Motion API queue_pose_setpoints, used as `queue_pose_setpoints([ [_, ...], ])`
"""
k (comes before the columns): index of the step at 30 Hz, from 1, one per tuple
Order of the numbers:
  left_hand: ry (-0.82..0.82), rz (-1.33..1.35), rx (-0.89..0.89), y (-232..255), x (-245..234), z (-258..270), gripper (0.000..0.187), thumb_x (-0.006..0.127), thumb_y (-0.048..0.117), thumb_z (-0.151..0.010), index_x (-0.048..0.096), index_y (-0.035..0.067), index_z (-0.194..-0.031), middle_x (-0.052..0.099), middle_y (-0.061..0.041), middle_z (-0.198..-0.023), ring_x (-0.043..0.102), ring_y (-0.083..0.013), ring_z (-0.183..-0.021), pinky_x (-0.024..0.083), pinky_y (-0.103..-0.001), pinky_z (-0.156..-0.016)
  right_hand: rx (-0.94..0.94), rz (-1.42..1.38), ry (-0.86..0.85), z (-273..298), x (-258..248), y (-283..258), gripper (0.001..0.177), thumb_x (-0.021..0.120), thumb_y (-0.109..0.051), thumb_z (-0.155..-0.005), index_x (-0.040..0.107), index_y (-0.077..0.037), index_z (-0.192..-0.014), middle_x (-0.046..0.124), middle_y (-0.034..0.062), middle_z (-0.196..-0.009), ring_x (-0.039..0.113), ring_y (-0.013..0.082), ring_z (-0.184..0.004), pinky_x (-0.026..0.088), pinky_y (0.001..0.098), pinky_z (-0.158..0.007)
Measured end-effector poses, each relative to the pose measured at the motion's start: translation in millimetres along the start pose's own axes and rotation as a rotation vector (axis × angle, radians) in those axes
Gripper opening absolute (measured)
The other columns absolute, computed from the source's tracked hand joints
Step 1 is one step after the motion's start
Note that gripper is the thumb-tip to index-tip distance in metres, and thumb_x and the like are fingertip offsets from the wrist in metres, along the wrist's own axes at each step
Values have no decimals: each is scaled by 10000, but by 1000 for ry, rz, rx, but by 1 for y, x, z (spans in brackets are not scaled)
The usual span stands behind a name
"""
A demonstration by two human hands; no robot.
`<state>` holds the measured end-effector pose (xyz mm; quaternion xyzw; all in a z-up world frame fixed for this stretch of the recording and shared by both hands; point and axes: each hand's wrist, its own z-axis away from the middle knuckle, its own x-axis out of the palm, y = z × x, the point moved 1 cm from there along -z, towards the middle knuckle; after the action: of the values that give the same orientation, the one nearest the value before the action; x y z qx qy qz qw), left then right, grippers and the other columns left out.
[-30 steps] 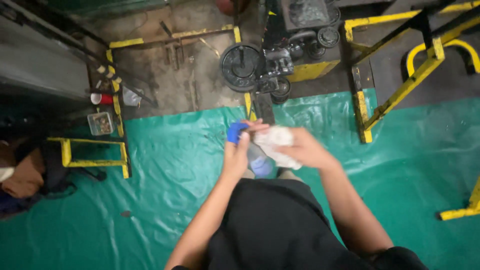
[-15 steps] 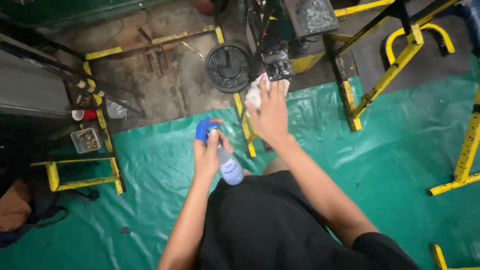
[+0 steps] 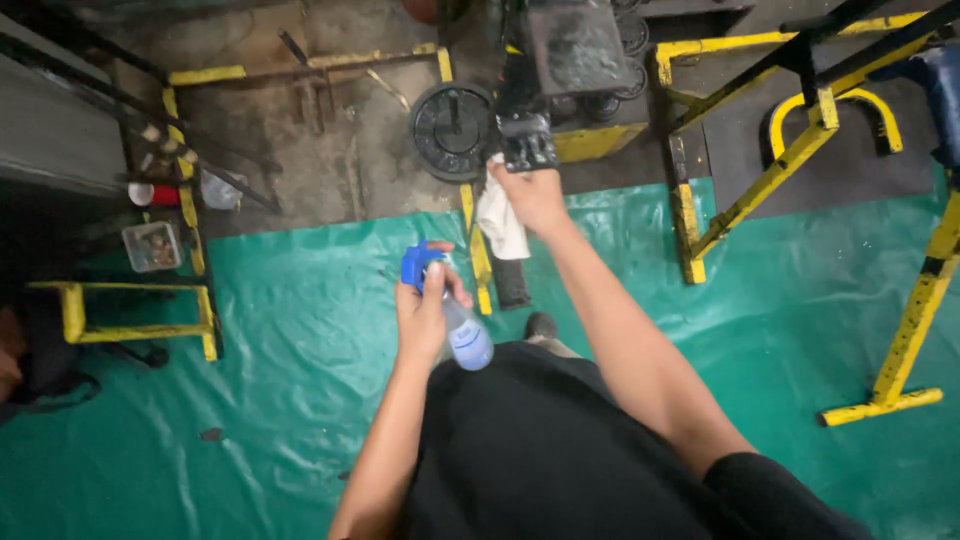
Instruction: Cleaning gym equipment with a spray bottle and cloth.
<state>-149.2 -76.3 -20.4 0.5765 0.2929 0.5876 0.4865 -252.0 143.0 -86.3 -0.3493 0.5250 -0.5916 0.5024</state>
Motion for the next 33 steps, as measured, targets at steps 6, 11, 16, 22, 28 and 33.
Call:
queue_pose_setpoints([
  [6,30,20,31,-8,20,16,398,544,339,-1076,554,7,-1295,578,-36,-714,596,-136,-625,519,-295,-608,-61,-327,121,7,-3,28,164,667,-149,-983,666,-5,-1062,721,23,-884,654,107,-767,531,305,-644],
  [11,120,34,109,-1,12,32,378,536,322,-1085,542,15,-1306,568,-47,-720,592,-149,-637,530,-315,-619,133,-630,208,54,-29,-15,217,591,-187,-999,639,-3,-1102,717,95,-968,706,201,-810,581,333,-711],
  [16,164,46,133,2,-9,43,396,539,329,-1094,553,-3,-1309,563,-56,-738,578,-151,-645,536,-332,-633,-364,-218,221,78,-25,-47,484,582,-122,-996,407,-14,-1434,539,139,-1368,522,252,-1257,410,371,-1077],
  [22,103,36,113,14,-17,33,421,558,347,-1073,548,-2,-1307,566,-51,-739,582,-149,-643,531,-325,-629,-696,960,14,112,30,-61,585,717,-106,-803,543,-49,-1359,618,196,-1296,481,415,-1337,284,530,-1194],
  [28,1,-12,72,16,-40,27,424,570,354,-1076,550,-3,-1303,564,-50,-740,576,-150,-655,506,-306,-633,-325,474,54,133,21,-69,528,702,-98,-918,531,-60,-1416,603,172,-1297,571,308,-1246,457,432,-1099],
  [33,-27,75,-48,13,-67,18,383,575,326,-1065,521,18,-1287,546,-52,-729,567,-157,-633,508,-316,-607,-591,212,492,114,6,-61,500,695,-12,-992,460,-2,-1433,532,202,-1372,543,291,-1289,439,402,-1161],
])
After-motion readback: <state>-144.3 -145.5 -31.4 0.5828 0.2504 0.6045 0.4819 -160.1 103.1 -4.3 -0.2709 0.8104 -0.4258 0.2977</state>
